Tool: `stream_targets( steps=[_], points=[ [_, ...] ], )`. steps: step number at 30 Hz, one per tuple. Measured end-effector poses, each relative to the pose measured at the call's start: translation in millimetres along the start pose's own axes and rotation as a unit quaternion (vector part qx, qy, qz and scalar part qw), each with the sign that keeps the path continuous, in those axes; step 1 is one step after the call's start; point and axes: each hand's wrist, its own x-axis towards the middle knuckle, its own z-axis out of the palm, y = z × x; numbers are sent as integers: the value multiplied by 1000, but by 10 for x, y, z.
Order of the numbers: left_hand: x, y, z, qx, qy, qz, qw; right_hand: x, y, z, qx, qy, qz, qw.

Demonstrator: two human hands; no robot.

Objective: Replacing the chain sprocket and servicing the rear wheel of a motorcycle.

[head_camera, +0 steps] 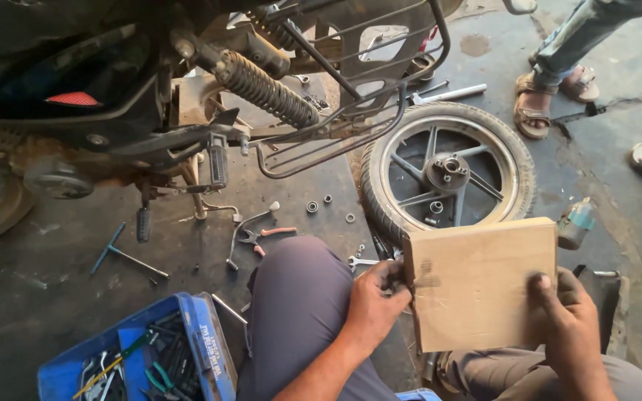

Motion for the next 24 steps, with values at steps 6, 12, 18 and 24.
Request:
stream_targets(
  steps=[6,12,18,24],
  points=[
    [-60,54,9,-53,-34,6,998,-50,103,-63,47,-10,9,999],
    [-139,224,-21,-71,-81,-68,992,-93,13,-38,80,-30,62,994],
    [-125,169,-16,-115,-125,-4,985,-84,65,74,24,-2,118,993],
    [-191,446,10,-8,-64,29,998,-183,-2,218,102,-16,187,977]
  ],
)
